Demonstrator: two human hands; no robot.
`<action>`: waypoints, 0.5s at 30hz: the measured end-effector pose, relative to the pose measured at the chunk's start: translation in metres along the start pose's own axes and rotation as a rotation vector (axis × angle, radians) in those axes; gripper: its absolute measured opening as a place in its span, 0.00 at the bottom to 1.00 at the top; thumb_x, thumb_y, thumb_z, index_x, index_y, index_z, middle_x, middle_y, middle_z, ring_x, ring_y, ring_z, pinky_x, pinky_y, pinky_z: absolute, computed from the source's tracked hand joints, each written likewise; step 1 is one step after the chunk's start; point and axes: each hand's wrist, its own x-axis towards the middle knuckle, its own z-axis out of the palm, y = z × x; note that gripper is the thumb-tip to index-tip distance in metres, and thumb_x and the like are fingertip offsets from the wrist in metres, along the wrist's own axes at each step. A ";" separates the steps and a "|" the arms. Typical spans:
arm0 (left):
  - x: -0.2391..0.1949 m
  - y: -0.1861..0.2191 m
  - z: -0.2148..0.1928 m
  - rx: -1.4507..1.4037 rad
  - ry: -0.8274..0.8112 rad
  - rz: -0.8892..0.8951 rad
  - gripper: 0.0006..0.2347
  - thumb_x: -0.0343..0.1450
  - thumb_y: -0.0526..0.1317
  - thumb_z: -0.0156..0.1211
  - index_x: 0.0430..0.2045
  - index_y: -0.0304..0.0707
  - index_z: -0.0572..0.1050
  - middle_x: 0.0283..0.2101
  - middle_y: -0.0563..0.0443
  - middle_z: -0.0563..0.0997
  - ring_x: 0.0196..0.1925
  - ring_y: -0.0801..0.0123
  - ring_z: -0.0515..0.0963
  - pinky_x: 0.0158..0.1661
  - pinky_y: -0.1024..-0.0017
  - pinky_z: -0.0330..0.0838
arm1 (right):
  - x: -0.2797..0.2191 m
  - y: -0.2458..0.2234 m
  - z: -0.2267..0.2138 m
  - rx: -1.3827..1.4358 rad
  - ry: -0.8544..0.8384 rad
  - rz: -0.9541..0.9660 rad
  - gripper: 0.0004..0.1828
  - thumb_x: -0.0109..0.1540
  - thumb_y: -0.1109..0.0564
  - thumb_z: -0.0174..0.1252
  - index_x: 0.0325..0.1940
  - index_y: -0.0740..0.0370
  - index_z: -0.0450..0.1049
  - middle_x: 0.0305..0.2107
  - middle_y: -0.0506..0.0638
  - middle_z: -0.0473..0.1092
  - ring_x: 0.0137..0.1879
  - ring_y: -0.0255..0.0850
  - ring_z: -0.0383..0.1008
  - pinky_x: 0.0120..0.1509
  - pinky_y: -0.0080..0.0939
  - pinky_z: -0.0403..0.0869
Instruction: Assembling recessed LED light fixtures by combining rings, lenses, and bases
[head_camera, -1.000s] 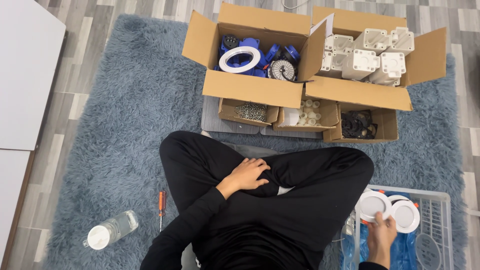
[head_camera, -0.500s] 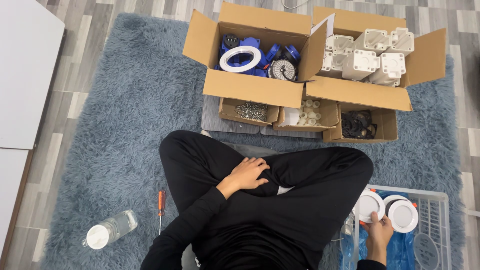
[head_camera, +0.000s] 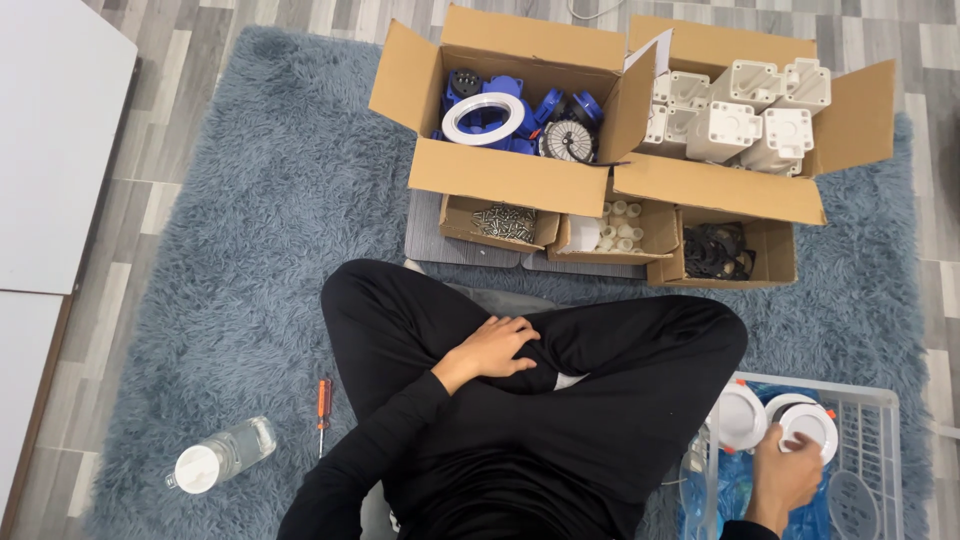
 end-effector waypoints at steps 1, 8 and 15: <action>0.000 0.000 -0.005 -0.028 -0.045 0.013 0.25 0.74 0.51 0.66 0.64 0.40 0.75 0.65 0.48 0.76 0.60 0.52 0.78 0.62 0.55 0.65 | 0.000 -0.002 -0.003 -0.026 0.121 -0.128 0.22 0.76 0.46 0.65 0.59 0.71 0.79 0.45 0.63 0.80 0.46 0.60 0.81 0.50 0.57 0.77; 0.001 0.063 -0.190 -0.414 0.276 0.281 0.18 0.71 0.43 0.70 0.53 0.36 0.79 0.52 0.45 0.85 0.49 0.58 0.87 0.50 0.63 0.82 | -0.028 -0.123 -0.046 0.483 0.196 -0.666 0.15 0.77 0.67 0.67 0.65 0.81 0.75 0.50 0.69 0.75 0.41 0.50 0.74 0.42 0.44 0.72; 0.052 0.012 -0.301 -0.145 0.665 0.210 0.12 0.80 0.41 0.62 0.57 0.43 0.80 0.51 0.44 0.84 0.57 0.47 0.83 0.60 0.53 0.75 | -0.077 -0.243 -0.050 0.437 0.354 -1.005 0.14 0.67 0.59 0.73 0.57 0.59 0.82 0.50 0.55 0.77 0.53 0.59 0.77 0.61 0.55 0.67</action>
